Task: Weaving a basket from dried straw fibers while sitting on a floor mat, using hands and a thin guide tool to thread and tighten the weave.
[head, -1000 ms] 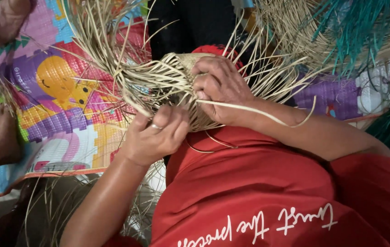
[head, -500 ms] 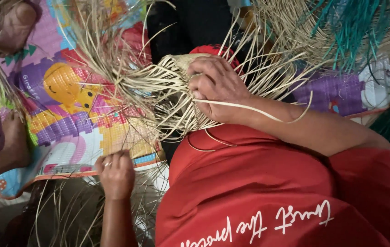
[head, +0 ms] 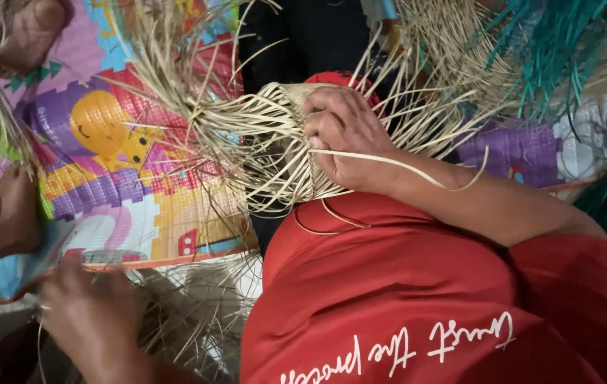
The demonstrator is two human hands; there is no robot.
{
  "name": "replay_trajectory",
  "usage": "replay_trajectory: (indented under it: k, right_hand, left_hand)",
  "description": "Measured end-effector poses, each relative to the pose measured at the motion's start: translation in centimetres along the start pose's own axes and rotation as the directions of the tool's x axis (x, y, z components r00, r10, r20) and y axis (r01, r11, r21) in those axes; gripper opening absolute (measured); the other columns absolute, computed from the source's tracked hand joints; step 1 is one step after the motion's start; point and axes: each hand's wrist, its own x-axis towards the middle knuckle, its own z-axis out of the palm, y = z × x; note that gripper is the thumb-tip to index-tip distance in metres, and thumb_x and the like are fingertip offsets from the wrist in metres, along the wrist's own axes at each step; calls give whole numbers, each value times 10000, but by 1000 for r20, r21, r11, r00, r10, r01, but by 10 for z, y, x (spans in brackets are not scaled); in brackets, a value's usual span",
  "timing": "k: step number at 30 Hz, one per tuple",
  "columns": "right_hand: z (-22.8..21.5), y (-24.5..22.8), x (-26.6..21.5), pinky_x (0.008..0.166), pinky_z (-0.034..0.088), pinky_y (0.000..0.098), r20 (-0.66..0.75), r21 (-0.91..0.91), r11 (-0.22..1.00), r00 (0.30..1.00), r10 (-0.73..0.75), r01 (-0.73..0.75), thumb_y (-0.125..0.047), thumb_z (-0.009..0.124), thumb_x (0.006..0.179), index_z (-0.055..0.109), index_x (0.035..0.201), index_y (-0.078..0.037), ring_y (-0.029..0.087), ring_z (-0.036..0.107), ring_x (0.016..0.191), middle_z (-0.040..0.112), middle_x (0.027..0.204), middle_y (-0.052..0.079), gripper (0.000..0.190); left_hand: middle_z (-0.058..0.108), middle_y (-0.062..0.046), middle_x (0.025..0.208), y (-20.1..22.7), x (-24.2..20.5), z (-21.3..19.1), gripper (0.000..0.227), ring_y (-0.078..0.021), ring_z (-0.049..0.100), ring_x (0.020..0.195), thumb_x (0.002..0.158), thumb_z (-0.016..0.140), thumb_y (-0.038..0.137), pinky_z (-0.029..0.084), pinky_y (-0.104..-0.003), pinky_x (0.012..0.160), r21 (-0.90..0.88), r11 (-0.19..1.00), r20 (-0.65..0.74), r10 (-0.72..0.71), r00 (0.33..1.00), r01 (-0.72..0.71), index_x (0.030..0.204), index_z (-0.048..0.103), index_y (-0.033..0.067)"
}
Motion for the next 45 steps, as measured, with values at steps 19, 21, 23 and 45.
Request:
replay_trajectory:
  k: [19,21,23,45]
  right_hand:
    - [19,20,-10,949,486,571,-168,-33,999,985,-47,42,-254,461,1052,558,1057,-95,420,627,1120,571,1169,158,186]
    - [19,22,-10,957,487,572,-167,-37,998,985,-52,47,-248,484,1047,560,1061,-96,419,629,1114,569,1162,160,171]
    - [22,23,-11,948,486,586,-160,-56,998,986,-40,31,-263,453,1053,593,1064,-77,431,633,1119,578,1166,174,234]
    - [9,30,-11,963,459,516,-86,255,967,996,19,3,-174,576,1017,640,1055,-126,399,606,1138,595,1196,124,88]
  left_hand:
    - [569,-139,886,238,39,-134,148,-370,641,807,995,623,123,538,-424,701,-842,-21,-539,-5,843,-539,1033,548,2]
    - [572,-161,860,247,38,-128,155,-386,642,777,1004,616,128,526,-427,667,-886,-115,-451,-18,892,-450,1039,531,4]
    - [596,-163,918,258,39,-118,172,-323,661,810,976,652,53,535,-392,723,-889,-249,-373,-94,923,-385,1063,513,2]
    - [694,-133,960,254,31,-126,78,-281,699,914,993,639,21,556,-397,853,-845,-392,-347,-115,931,-364,1060,668,-7]
